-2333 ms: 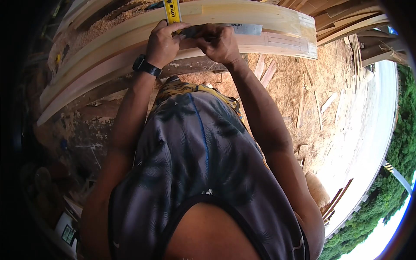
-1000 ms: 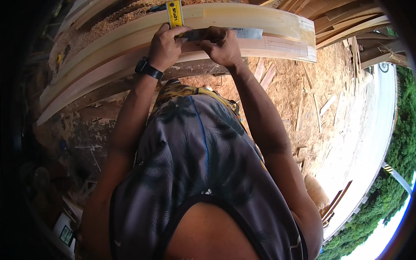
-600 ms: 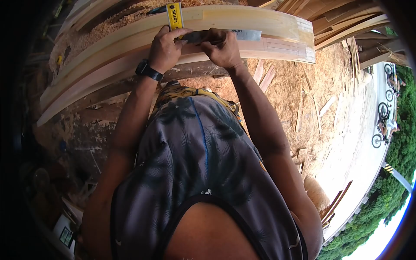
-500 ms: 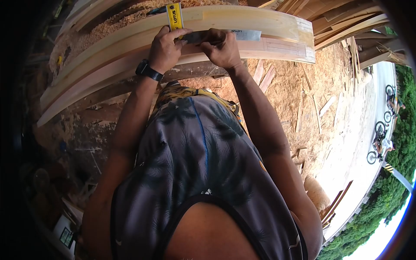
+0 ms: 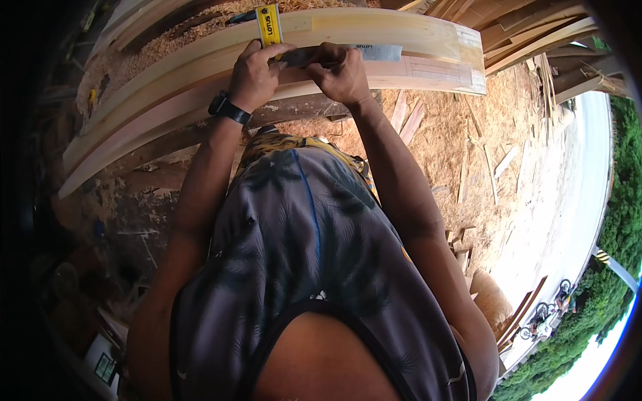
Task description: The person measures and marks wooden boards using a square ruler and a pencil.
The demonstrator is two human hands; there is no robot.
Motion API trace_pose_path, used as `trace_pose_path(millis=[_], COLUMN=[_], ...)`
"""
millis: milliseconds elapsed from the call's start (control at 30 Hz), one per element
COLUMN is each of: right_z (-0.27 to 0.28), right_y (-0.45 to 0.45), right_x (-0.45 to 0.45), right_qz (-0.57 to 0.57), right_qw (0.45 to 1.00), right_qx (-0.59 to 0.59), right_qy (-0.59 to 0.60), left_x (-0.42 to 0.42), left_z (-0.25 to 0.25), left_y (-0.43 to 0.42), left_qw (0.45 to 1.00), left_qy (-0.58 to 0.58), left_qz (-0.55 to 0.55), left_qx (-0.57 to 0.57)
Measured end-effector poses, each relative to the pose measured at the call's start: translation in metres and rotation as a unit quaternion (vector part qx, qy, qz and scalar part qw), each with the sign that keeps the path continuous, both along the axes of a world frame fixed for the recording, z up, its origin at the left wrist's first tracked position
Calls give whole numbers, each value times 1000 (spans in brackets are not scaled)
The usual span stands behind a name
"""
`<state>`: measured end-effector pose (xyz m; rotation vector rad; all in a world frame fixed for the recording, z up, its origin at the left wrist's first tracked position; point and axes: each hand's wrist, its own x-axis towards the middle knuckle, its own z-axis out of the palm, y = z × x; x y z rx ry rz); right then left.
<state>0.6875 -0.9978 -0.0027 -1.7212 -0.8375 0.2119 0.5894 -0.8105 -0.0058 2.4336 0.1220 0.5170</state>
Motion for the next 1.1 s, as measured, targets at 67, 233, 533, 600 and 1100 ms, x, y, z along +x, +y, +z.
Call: trace_pose_path(millis=[67, 233, 533, 600, 1100], right_z=[-1, -3, -3, -3, -5], right_y=[0, 2, 7, 7, 5], right_x=[0, 2, -6, -5, -5], right_qz=[-5, -8, -5, 11, 11], right_qw=[1000, 1000, 1000, 999, 1000], right_qx=[-3, 2, -5, 26, -10], right_qy=[0, -14, -1, 35, -7], left_x=[0, 1, 2, 1, 1], left_z=[0, 2, 1, 2, 3], left_y=[1, 0, 1, 0, 1], left_qw=[1000, 1000, 1000, 1000, 1000], left_qy=[-1, 6, 2, 5, 12], left_qz=[-1, -1, -4, 1, -5], left_qx=[-1, 3, -1, -2, -10])
